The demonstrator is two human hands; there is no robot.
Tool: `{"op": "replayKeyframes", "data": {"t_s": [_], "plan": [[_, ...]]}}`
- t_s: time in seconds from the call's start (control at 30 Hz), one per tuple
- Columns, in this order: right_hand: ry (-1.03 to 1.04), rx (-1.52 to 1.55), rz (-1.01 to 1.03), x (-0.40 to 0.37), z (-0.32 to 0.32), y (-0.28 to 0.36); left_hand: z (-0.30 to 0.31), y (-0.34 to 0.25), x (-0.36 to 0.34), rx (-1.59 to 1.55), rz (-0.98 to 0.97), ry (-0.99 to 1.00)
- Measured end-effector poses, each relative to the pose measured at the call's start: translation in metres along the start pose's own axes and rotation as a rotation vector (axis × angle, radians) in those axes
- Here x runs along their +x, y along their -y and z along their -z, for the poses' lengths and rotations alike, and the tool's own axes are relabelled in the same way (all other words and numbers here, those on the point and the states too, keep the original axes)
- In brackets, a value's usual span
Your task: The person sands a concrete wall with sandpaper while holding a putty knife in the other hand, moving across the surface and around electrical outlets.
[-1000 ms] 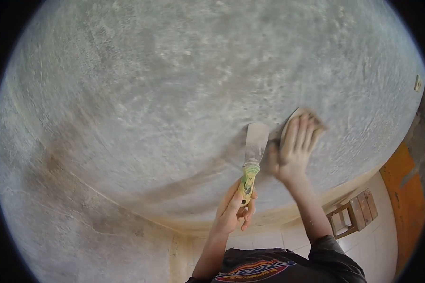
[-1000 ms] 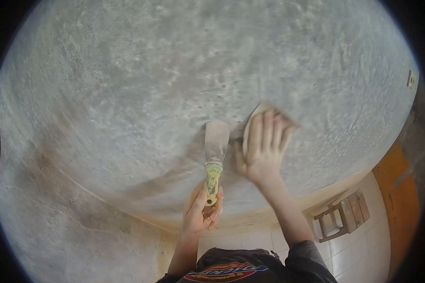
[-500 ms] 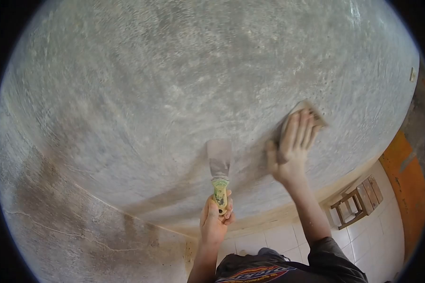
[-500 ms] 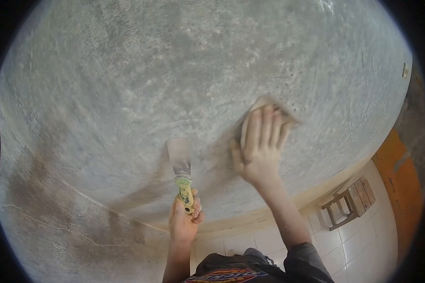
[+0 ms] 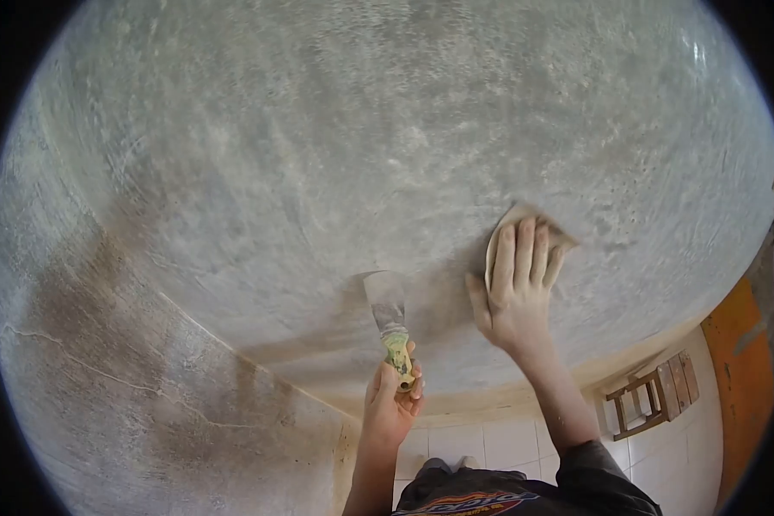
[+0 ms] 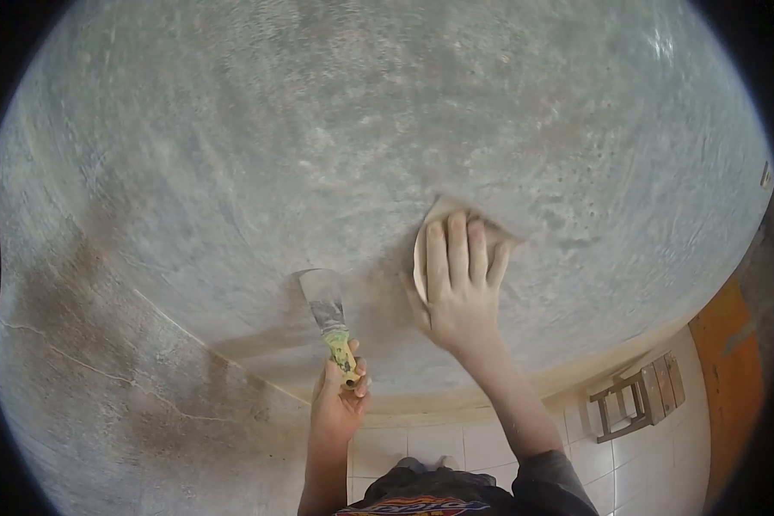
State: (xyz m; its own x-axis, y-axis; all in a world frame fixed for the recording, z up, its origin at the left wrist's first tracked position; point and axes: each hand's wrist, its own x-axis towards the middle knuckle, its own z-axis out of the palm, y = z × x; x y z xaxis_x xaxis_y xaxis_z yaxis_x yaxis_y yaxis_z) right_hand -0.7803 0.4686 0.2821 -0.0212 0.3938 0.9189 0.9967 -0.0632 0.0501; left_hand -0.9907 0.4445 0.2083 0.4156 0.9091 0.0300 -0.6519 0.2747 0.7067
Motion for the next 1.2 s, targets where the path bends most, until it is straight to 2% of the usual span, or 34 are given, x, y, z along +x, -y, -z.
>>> {"op": "replayKeyframes", "data": {"t_s": [0.03, 0.13, 0.17, 0.23, 0.3, 0.47, 0.5, 0.57, 0.63, 0.67, 0.7, 0.73, 0.8, 0.87, 0.9, 0.93, 1.0, 1.1, 1.17, 1.2], "plan": [[0.030, 0.059, 0.000, -0.008, -0.001, 0.010, 0.005, -0.004, -0.002, 0.007, -0.017, 0.061], [0.404, 0.208, 0.072, -0.074, -0.027, 0.026, 0.021, -0.018, -0.007, -0.042, -0.038, 0.153], [0.401, 0.212, 0.083, -0.070, -0.029, 0.031, 0.027, -0.024, -0.008, -0.046, -0.049, 0.150], [0.319, 0.093, -0.027, -0.054, -0.027, 0.043, 0.039, -0.040, -0.011, -0.062, -0.069, 0.166], [0.146, -0.028, -0.042, -0.011, -0.020, 0.050, 0.054, -0.054, -0.010, -0.062, -0.107, 0.133], [-0.085, 0.035, -0.148, 0.060, -0.018, 0.098, 0.110, -0.111, -0.010, -0.054, -0.198, 0.058], [-0.080, 0.028, -0.123, 0.062, -0.027, 0.120, 0.124, -0.123, -0.010, -0.011, -0.211, 0.048], [-0.034, -0.051, 0.079, 0.052, -0.045, 0.170, 0.144, -0.141, -0.009, 0.041, -0.200, 0.047], [0.063, 0.112, 0.188, 0.035, -0.059, 0.218, 0.155, -0.154, -0.008, 0.072, -0.236, 0.008], [0.064, 0.173, 0.197, 0.017, -0.067, 0.236, 0.158, -0.161, -0.006, 0.077, -0.205, 0.028], [0.063, 0.229, 0.203, 0.002, -0.074, 0.246, 0.158, -0.167, -0.003, 0.106, -0.236, -0.037], [0.072, 0.197, 0.172, -0.003, -0.077, 0.246, 0.160, -0.174, 0.000, 0.137, -0.265, -0.101], [0.000, 0.210, 0.166, -0.008, -0.079, 0.241, 0.161, -0.185, 0.005, 0.173, -0.259, -0.053], [-0.064, 0.080, 0.047, 0.035, -0.059, 0.230, 0.160, -0.193, 0.007, 0.448, -0.280, -0.054], [-0.131, 0.060, -0.036, 0.059, -0.051, 0.224, 0.168, -0.194, 0.012, 0.528, -0.320, 0.083], [-0.179, 0.056, -0.085, 0.079, -0.047, 0.219, 0.168, -0.194, 0.013, 0.529, -0.305, 0.099], [-0.236, 0.027, -0.152, 0.090, -0.054, 0.225, 0.168, -0.193, 0.014, 0.452, -0.157, 0.174], [-0.160, 0.000, -0.008, 0.059, -0.063, 0.227, 0.163, -0.180, 0.017, 0.569, -0.202, 0.106], [-0.050, 0.091, -0.018, 0.007, -0.075, 0.236, 0.168, -0.173, 0.021, 0.604, -0.187, 0.112], [0.029, 0.097, -0.106, -0.034, -0.087, 0.246, 0.169, -0.171, 0.024, 0.638, -0.195, 0.108]]}}
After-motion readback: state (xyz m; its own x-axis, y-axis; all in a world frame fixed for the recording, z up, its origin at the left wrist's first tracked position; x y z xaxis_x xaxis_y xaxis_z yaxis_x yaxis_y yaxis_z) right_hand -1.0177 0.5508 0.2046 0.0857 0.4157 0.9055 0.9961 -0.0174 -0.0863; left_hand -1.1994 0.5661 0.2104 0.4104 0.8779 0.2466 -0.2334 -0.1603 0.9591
